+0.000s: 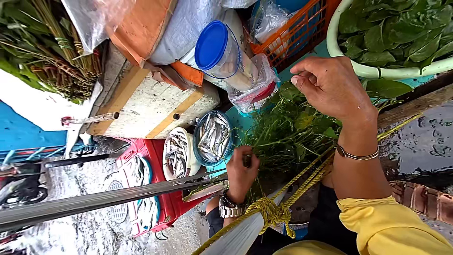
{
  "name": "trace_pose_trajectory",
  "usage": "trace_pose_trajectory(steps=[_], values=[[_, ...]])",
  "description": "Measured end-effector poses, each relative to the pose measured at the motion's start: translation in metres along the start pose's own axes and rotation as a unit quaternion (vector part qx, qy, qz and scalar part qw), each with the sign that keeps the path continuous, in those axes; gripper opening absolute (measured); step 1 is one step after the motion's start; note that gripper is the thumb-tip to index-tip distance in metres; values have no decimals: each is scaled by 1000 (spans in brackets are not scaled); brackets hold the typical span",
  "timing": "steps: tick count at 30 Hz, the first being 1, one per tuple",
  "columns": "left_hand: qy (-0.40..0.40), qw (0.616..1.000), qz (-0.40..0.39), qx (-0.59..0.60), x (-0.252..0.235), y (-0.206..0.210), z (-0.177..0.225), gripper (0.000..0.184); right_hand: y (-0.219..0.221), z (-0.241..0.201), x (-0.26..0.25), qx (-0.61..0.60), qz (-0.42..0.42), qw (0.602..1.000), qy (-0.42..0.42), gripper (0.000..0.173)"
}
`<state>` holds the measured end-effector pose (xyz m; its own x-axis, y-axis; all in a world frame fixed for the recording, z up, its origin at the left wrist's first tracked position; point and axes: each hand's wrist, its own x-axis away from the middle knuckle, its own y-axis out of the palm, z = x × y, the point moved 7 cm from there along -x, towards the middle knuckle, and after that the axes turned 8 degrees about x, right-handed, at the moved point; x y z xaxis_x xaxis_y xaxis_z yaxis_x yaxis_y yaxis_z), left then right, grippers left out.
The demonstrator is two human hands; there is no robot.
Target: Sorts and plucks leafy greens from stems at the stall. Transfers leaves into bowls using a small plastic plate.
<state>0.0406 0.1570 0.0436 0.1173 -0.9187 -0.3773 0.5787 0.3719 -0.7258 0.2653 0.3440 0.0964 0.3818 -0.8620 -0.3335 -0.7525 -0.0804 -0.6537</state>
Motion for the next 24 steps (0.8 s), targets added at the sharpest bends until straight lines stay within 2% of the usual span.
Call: trace_pose_trajectory(steps=[3,6,8,12,13,15,17,19,21,24], values=[[-50,982,63,169,-7,-26,-7,21,2,-4,1,-3,-3,1000,-9,29],[-108,948,75,290,-12,-32,-7,22,7,-12,1,-10,-16,1000,-25,28],[-156,924,79,339,-15,-31,-5,20,8,-19,4,-17,-16,999,-38,28],[-223,896,90,373,-28,-35,7,16,-13,-46,21,-69,84,987,-114,20],[-230,892,89,379,-32,-36,10,16,-17,-51,23,-90,85,982,-142,18],[-235,887,92,387,-38,-35,11,16,-15,-59,27,-114,23,976,-185,14],[-234,888,79,387,-42,-32,11,15,2,-65,36,-82,-88,971,-204,14],[-205,907,56,363,-45,-26,12,15,25,-70,40,-26,-178,965,-192,16],[-161,935,26,314,-44,-22,15,16,46,-74,35,13,-223,960,-169,21],[-141,950,6,279,-40,-19,16,17,79,-70,17,25,-323,936,-140,29]])
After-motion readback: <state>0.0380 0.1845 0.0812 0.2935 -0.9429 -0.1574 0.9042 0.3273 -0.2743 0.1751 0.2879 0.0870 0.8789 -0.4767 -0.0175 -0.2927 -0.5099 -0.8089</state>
